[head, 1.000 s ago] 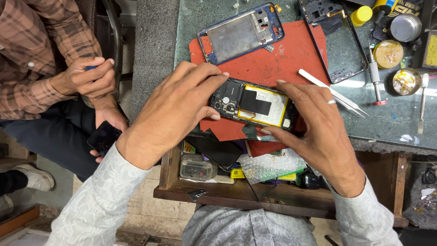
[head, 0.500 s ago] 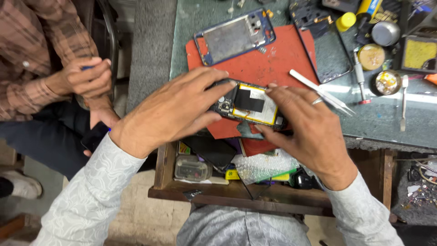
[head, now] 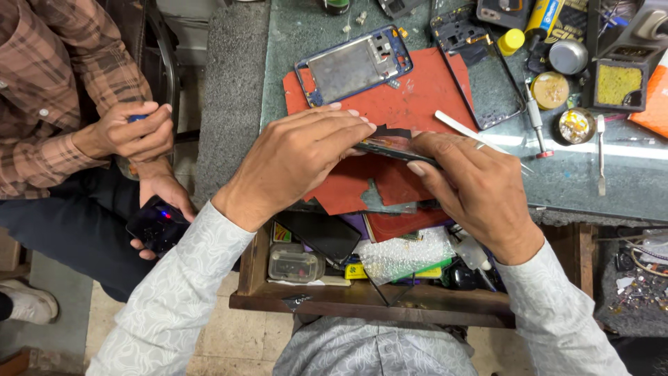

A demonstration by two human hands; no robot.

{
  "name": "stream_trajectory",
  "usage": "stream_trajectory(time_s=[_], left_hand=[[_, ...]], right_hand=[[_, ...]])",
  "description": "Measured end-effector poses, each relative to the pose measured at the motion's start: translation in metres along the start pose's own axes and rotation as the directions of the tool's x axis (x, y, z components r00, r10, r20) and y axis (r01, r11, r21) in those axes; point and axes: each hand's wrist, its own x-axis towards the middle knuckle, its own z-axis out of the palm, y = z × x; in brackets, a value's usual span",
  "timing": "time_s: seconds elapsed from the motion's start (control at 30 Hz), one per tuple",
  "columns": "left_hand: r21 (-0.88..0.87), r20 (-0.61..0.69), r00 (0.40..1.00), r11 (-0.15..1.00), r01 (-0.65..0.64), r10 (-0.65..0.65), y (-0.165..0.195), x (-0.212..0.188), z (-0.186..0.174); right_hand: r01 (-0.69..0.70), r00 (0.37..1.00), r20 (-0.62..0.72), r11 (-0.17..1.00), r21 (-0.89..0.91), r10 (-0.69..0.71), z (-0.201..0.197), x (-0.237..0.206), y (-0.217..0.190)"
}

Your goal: The person works on a disassembled smartphone, using tweezers to adjust internal components and connect ribbon cables. They handle a new LCD screen assembly, compare it to the existing unit, and use a rubber band to secure the new screen to the phone body.

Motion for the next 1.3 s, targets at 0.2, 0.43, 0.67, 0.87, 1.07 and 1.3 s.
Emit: stream_trajectory(time_s=[0.2,0.43,0.67,0.87,1.07,1.3], left_hand=[[-0.197,0.088,0.978,0.959,0.202,-0.188,0.008,0.012,-0.016],[-0.256,0.121,0.946,0.911,0.323,-0.301,0.017,0.013,-0.011],[-0.71,-0.126,0.795,0.614,0.345,-0.593,0.039,0.009,0.011],[-0.996,0.044,0.65,0.018,0.09,-0.759,0.075,0.019,0.061],[-0.991,0.132,0.594,-0.121,0.058,-0.794,0.067,0.018,0.066],[-0.993,0.117,0.645,-0.083,0.082,-0.755,0.06,0.031,0.072]], right_hand=[[-0.019,0.998,-0.056,0.989,0.149,0.027,-0.015,0.01,-0.005],[-0.171,0.983,-0.006,0.934,0.315,0.182,-0.008,0.003,-0.006],[-0.372,0.867,0.025,0.612,0.698,0.498,-0.001,-0.011,-0.012],[-0.396,0.686,-0.04,0.419,0.817,0.727,0.027,-0.021,-0.038],[-0.488,0.767,0.153,0.411,0.77,0.623,0.013,-0.021,-0.026],[-0.365,0.905,0.017,0.753,0.547,0.426,-0.016,0.008,-0.003]])
